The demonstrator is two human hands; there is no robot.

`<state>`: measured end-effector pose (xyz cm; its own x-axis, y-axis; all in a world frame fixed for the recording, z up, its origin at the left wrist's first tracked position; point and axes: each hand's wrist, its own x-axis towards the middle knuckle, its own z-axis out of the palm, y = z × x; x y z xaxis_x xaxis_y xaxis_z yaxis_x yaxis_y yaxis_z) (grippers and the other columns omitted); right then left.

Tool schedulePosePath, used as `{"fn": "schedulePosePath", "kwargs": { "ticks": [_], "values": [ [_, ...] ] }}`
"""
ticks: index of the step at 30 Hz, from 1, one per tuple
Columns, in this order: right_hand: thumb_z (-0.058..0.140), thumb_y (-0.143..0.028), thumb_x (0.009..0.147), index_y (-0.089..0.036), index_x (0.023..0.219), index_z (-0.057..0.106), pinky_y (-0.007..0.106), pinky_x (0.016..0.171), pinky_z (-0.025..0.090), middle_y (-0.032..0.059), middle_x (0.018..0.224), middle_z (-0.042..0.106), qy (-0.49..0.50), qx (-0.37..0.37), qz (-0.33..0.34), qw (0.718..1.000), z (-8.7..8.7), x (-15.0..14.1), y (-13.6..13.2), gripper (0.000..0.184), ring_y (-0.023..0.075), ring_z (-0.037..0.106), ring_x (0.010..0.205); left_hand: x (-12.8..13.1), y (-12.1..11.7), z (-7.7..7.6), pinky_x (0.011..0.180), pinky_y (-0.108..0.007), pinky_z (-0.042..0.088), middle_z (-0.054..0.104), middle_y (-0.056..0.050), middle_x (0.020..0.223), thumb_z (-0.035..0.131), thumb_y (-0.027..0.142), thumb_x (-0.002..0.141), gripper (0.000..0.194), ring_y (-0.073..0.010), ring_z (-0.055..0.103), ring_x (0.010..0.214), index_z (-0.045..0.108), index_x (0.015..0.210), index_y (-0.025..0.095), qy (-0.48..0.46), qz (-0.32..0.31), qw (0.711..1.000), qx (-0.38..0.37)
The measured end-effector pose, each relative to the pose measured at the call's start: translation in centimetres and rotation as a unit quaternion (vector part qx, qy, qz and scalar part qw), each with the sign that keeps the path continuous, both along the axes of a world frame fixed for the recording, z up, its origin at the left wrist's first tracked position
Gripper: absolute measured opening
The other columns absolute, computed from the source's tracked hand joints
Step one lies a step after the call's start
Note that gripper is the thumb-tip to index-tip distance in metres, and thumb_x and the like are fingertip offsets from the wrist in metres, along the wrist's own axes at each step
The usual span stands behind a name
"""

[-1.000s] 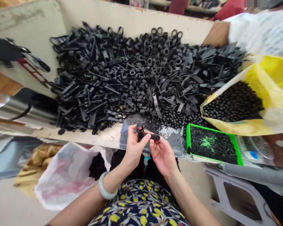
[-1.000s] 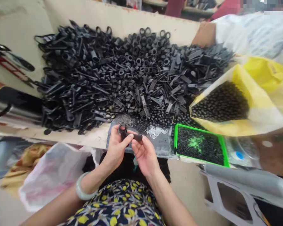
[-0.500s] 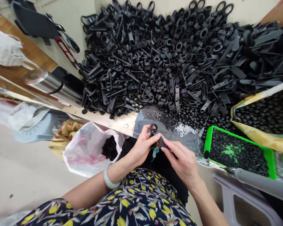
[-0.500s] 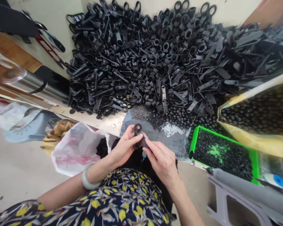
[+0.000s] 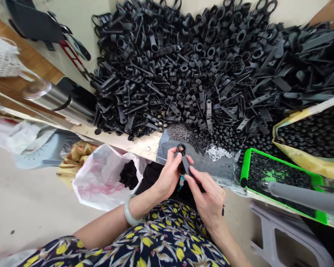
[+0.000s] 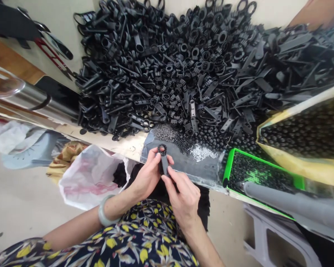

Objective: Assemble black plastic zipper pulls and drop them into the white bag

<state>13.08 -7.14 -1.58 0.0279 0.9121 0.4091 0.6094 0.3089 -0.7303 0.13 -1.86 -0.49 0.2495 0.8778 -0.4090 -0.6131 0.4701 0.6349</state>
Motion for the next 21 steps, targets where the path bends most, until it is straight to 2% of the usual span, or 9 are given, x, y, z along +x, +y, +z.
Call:
{"fn": "schedulePosePath", "kwargs": {
  "ticks": [5,9,15,21],
  "values": [
    [0.074,-0.015,0.094,-0.02,0.118,0.076,0.027,0.078,0.063,0.0053,0.101,0.081,0.018,0.012,-0.017,1.0,0.09,-0.28,0.35,0.024,0.0169,0.077,0.083,0.24,-0.08,-0.13,0.094,-0.031,0.052,0.075,-0.004,0.103,0.054,0.042,0.105,0.021,-0.0161,0.069,0.094,0.046,0.115,0.026,-0.044,0.01,0.999,-0.009],
    [0.074,-0.011,0.093,-0.02,0.122,0.075,0.028,0.082,0.063,0.006,0.103,0.081,0.002,0.026,-0.001,1.0,-0.17,-0.25,0.46,0.03,0.0173,0.078,0.088,0.24,0.06,0.1,0.098,-0.034,0.051,0.075,-0.004,0.103,0.058,0.041,0.103,0.022,-0.0176,0.07,0.097,0.046,0.114,0.026,-0.038,0.008,0.999,-0.01],
    [0.074,-0.008,0.092,-0.02,0.126,0.073,0.03,0.085,0.063,0.0073,0.106,0.081,-0.022,0.055,0.013,0.998,-0.32,-0.22,0.6,0.036,0.0186,0.078,0.091,0.51,-0.09,0.12,0.096,-0.031,0.048,0.072,-0.003,0.101,0.063,0.036,0.1,0.027,-0.0166,0.065,0.097,0.048,0.12,0.025,-0.02,0.007,1.0,-0.012],
    [0.071,-0.009,0.094,-0.022,0.136,0.068,0.032,0.079,0.062,0.008,0.104,0.081,-0.087,0.062,0.026,0.994,-0.16,-0.17,0.43,0.044,0.0199,0.078,0.085,0.87,-0.72,-0.56,0.087,-0.023,0.045,0.063,-0.001,0.099,0.062,0.037,0.101,0.017,-0.0132,0.056,0.092,0.059,0.11,0.023,0.057,0.009,0.998,0.03]
  ]
}}
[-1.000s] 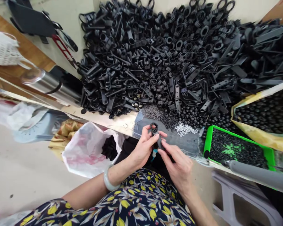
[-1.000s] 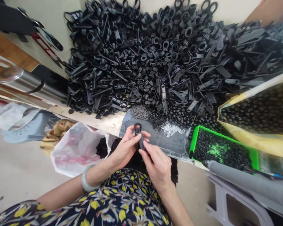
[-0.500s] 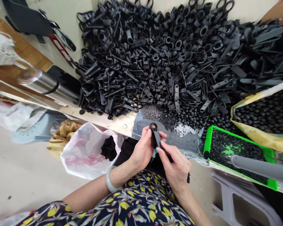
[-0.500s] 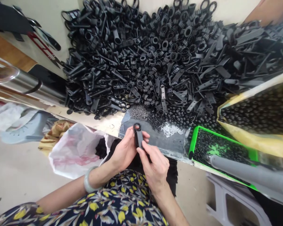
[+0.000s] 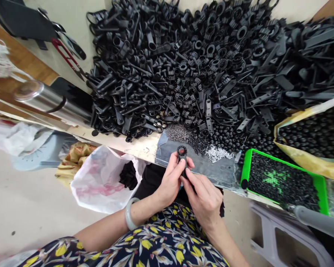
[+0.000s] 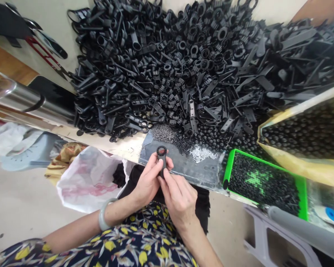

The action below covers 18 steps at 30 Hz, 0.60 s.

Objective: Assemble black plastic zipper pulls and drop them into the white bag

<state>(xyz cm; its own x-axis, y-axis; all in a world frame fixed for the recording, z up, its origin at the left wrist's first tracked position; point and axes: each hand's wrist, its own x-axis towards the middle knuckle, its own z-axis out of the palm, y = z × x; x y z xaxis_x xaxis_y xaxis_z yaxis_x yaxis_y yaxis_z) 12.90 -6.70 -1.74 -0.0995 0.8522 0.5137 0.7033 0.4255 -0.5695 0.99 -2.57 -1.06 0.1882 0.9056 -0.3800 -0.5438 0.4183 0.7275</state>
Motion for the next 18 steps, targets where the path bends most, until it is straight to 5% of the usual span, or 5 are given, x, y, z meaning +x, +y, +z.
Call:
{"fn": "schedulePosePath", "kwargs": {
  "ticks": [8,12,15,18],
  "values": [
    [0.07,-0.009,0.095,-0.021,0.141,0.064,0.031,0.081,0.06,0.0083,0.105,0.08,-0.036,0.007,-0.013,0.999,-0.5,0.1,0.0,0.047,0.0201,0.077,0.087,0.2,0.0,0.1,0.098,-0.029,0.047,0.07,-0.006,0.11,0.061,0.035,0.102,0.021,-0.0175,0.061,0.104,0.064,0.117,0.021,0.041,0.004,0.999,0.017],
    [0.069,-0.01,0.096,-0.02,0.136,0.066,0.03,0.077,0.059,0.0069,0.099,0.079,-0.023,-0.012,-0.002,1.0,-0.6,-0.1,-0.1,0.041,0.0185,0.075,0.082,0.5,0.2,0.6,0.09,-0.027,0.05,0.07,-0.005,0.102,0.066,0.035,0.098,0.023,-0.0146,0.062,0.091,0.065,0.114,0.019,0.013,0.017,0.999,-0.023],
    [0.072,-0.017,0.096,-0.022,0.129,0.068,0.028,0.072,0.059,0.0034,0.09,0.076,0.083,-0.092,-0.006,0.992,-0.3,0.1,-0.2,0.034,0.0158,0.071,0.076,0.1,0.3,0.4,0.08,-0.024,0.05,0.069,-0.004,0.097,0.067,0.037,0.098,0.025,-0.0125,0.061,0.082,0.065,0.115,0.019,0.02,0.025,0.999,-0.029],
    [0.073,-0.03,0.095,-0.024,0.128,0.067,0.03,0.077,0.061,0.0042,0.097,0.074,0.235,-0.189,-0.067,0.951,0.1,0.9,0.5,0.034,0.0169,0.071,0.085,-0.9,0.3,0.1,0.077,-0.025,0.051,0.07,-0.004,0.093,0.063,0.039,0.1,0.028,-0.011,0.059,0.072,0.066,0.12,0.019,0.049,-0.04,0.998,0.016]
  ]
}}
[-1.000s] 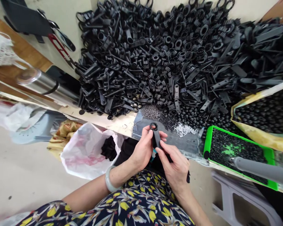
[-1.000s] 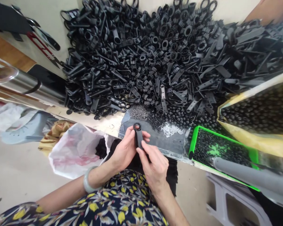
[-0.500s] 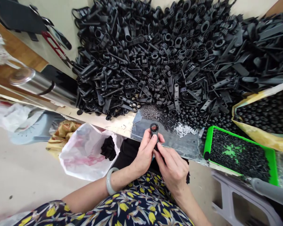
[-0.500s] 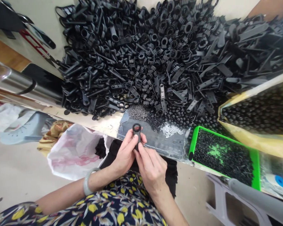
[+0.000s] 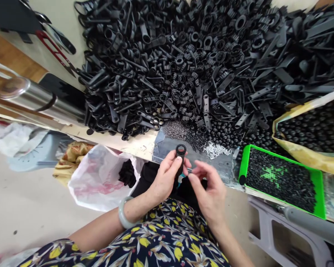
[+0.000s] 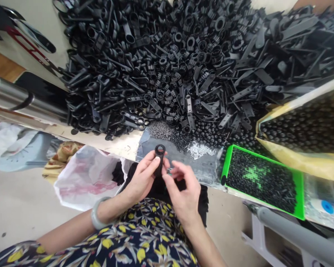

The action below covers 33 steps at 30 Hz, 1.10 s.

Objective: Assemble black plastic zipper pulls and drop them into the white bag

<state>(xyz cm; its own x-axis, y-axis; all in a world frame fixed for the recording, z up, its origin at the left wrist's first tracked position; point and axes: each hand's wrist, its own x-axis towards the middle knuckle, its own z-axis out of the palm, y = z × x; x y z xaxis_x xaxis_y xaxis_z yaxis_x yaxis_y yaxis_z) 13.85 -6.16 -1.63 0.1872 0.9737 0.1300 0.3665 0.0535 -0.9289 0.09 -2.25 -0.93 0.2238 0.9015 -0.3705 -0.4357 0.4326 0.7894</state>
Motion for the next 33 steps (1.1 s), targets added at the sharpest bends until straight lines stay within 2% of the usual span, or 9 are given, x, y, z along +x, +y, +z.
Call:
{"fn": "schedulePosePath", "kwargs": {
  "ticks": [3,7,9,14,18,25,27,30,33],
  "values": [
    [0.073,-0.038,0.094,-0.023,0.131,0.064,0.033,0.082,0.064,0.0078,0.113,0.074,0.134,-0.089,0.057,0.985,0.2,0.7,1.6,0.041,0.0193,0.073,0.097,-1.5,-0.3,0.3,0.088,-0.029,0.053,0.072,-0.006,0.104,0.063,0.037,0.101,0.036,-0.0134,0.064,0.078,0.066,0.134,0.023,0.037,-0.096,0.993,0.056],
    [0.069,-0.039,0.096,-0.026,0.144,0.056,0.022,0.052,0.058,0.0011,0.098,0.074,0.254,-0.168,0.157,0.939,0.4,0.5,2.8,0.052,0.0096,0.066,0.058,-3.5,-0.9,1.2,0.118,-0.036,0.04,0.067,-0.01,0.136,0.071,0.026,0.096,0.057,-0.0239,0.061,0.129,0.057,0.151,0.028,0.048,-0.151,0.985,0.064],
    [0.067,-0.039,0.097,-0.029,0.155,0.046,0.022,0.046,0.056,-0.0024,0.09,0.072,0.255,-0.169,0.164,0.938,0.6,-0.1,2.6,0.062,0.0083,0.061,0.049,-4.1,-1.2,1.2,0.12,-0.037,0.04,0.066,-0.01,0.139,0.071,0.023,0.095,0.065,-0.0247,0.058,0.134,0.051,0.156,0.029,0.024,-0.173,0.983,0.052],
    [0.064,-0.036,0.099,-0.032,0.163,0.035,0.021,0.041,0.052,-0.0054,0.079,0.069,0.157,-0.12,0.1,0.975,-0.1,-1.4,1.8,0.071,0.0088,0.055,0.044,-3.9,-1.6,0.0,0.093,-0.034,0.055,0.075,-0.008,0.109,0.069,0.024,0.095,0.074,-0.0192,0.069,0.085,0.04,0.163,0.029,0.061,-0.158,0.984,0.057],
    [0.063,-0.043,0.1,-0.036,0.168,0.015,0.025,0.044,0.055,-0.0021,0.096,0.074,0.238,-0.146,0.149,0.949,-1.2,-1.0,1.9,0.083,0.0098,0.059,0.047,-3.3,-1.2,0.0,0.087,-0.033,0.055,0.071,-0.001,0.083,0.069,0.026,0.095,0.083,-0.0156,0.064,0.069,0.028,0.167,0.027,0.075,-0.16,0.982,0.064],
    [0.064,-0.048,0.1,-0.018,0.138,0.064,0.031,0.068,0.058,-0.0037,0.065,0.065,0.258,-0.21,0.266,0.905,-1.2,0.6,1.8,0.048,0.0139,0.065,0.058,-3.9,-0.9,1.3,0.085,-0.031,0.055,0.073,-0.004,0.095,0.07,0.026,0.096,0.086,-0.0159,0.067,0.077,0.025,0.168,0.029,0.052,-0.181,0.979,0.079],
    [0.063,-0.056,0.099,-0.021,0.144,0.059,0.033,0.073,0.06,0.0002,0.076,0.071,0.254,-0.191,0.27,0.909,-1.2,0.7,1.8,0.057,0.0154,0.068,0.065,-3.9,-0.7,1.4,0.091,-0.034,0.055,0.075,-0.004,0.097,0.071,0.029,0.096,0.087,-0.0174,0.07,0.081,0.022,0.168,0.031,0.026,-0.16,0.985,0.066],
    [0.055,-0.075,0.094,-0.03,0.157,0.042,0.04,0.088,0.063,0.0138,0.133,0.068,0.259,-0.134,0.202,0.935,-1.4,0.3,1.8,0.079,0.0233,0.072,0.108,-3.7,0.3,1.5,0.1,-0.039,0.053,0.077,-0.007,0.108,0.07,0.038,0.097,0.079,-0.0228,0.074,0.101,0.029,0.165,0.032,-0.049,-0.072,0.996,0.037],
    [0.049,-0.068,0.101,-0.027,0.141,0.056,0.037,0.086,0.064,0.0146,0.14,0.063,0.278,-0.144,0.118,0.942,-1.5,-0.6,1.5,0.058,0.0233,0.069,0.115,-3.6,1.3,1.8,0.109,-0.041,0.047,0.077,-0.01,0.118,0.068,0.037,0.099,0.054,-0.0261,0.066,0.128,0.047,0.147,0.028,-0.088,-0.018,0.995,0.037]
  ]
}}
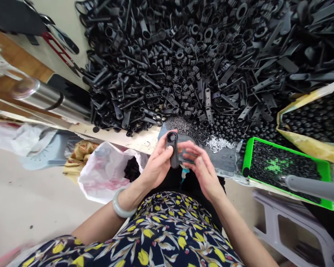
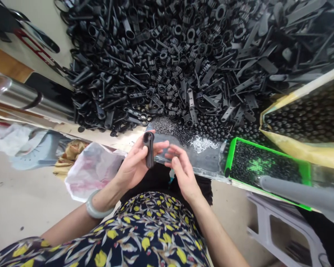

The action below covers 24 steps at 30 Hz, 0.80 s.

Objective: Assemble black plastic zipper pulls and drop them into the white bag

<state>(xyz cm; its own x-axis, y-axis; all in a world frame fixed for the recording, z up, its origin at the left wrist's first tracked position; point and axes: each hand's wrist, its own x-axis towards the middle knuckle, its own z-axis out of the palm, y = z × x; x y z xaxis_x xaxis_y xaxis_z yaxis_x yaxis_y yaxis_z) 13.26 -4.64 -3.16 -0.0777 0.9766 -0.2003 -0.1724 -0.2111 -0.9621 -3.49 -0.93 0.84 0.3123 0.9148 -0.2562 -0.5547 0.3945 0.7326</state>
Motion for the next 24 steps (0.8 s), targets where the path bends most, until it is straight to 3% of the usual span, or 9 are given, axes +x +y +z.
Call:
{"fn": "schedulePosePath", "kwargs": {
  "ticks": [2,4,7,10,16,20,24],
  "values": [
    [0.051,-0.061,0.103,-0.021,0.121,0.067,0.031,0.072,0.063,0.0115,0.112,0.072,0.032,-0.044,0.016,0.998,0.0,-0.8,-0.2,0.047,0.0194,0.072,0.092,0.2,0.2,0.1,0.11,-0.042,0.047,0.078,-0.009,0.119,0.069,0.034,0.098,0.042,-0.0267,0.058,0.14,0.049,0.135,0.029,-0.014,0.004,1.0,-0.001],
    [0.057,-0.062,0.1,-0.02,0.113,0.068,0.028,0.063,0.061,0.0077,0.097,0.072,0.065,-0.054,0.044,0.995,0.2,-1.7,-0.1,0.046,0.0166,0.069,0.076,0.4,0.1,0.0,0.102,-0.041,0.051,0.078,-0.009,0.118,0.07,0.034,0.097,0.039,-0.0284,0.054,0.144,0.047,0.128,0.031,-0.018,-0.001,1.0,-0.017],
    [0.067,-0.058,0.095,-0.02,0.105,0.067,0.026,0.06,0.058,0.0023,0.087,0.069,0.041,-0.02,0.038,0.998,0.7,-2.5,0.4,0.039,0.0142,0.065,0.068,0.7,-0.3,-0.4,0.087,-0.034,0.055,0.076,-0.01,0.125,0.073,0.035,0.095,0.042,-0.0299,0.054,0.143,0.045,0.127,0.031,-0.002,0.003,1.0,-0.023],
    [0.066,-0.047,0.098,-0.021,0.098,0.069,0.025,0.062,0.056,-0.0011,0.079,0.066,-0.02,0.028,0.01,0.999,1.0,-2.6,0.9,0.027,0.0124,0.062,0.064,0.8,-0.5,-0.9,0.082,-0.031,0.054,0.071,-0.012,0.137,0.074,0.033,0.095,0.047,-0.0291,0.06,0.136,0.046,0.133,0.03,0.013,0.013,1.0,-0.012],
    [0.06,-0.037,0.103,-0.022,0.108,0.073,0.029,0.078,0.058,0.0042,0.1,0.073,-0.167,0.134,-0.03,0.976,0.1,-2.6,0.3,0.02,0.0168,0.069,0.085,1.5,-1.2,-1.2,0.103,-0.035,0.052,0.072,-0.014,0.134,0.066,0.035,0.1,0.028,-0.0277,0.059,0.137,0.067,0.122,0.018,0.027,0.014,0.999,0.01],
    [0.057,-0.032,0.105,-0.025,0.123,0.072,0.035,0.097,0.058,0.0072,0.126,0.074,-0.205,0.16,-0.084,0.962,-1.2,-3.9,-0.7,0.025,0.0222,0.072,0.113,2.7,-1.6,-1.2,0.1,-0.036,0.055,0.077,-0.013,0.12,0.066,0.037,0.099,0.026,-0.0261,0.069,0.12,0.068,0.116,0.017,0.037,0.029,0.999,0.0],
    [0.053,-0.031,0.106,-0.025,0.13,0.07,0.038,0.101,0.058,0.009,0.133,0.073,-0.202,0.172,-0.097,0.959,-1.7,-3.7,-1.0,0.03,0.0247,0.07,0.123,2.6,-0.8,-1.0,0.098,-0.033,0.055,0.077,-0.01,0.113,0.064,0.037,0.101,0.024,-0.0209,0.072,0.107,0.068,0.114,0.017,0.113,0.013,0.992,0.049]
  ]
}}
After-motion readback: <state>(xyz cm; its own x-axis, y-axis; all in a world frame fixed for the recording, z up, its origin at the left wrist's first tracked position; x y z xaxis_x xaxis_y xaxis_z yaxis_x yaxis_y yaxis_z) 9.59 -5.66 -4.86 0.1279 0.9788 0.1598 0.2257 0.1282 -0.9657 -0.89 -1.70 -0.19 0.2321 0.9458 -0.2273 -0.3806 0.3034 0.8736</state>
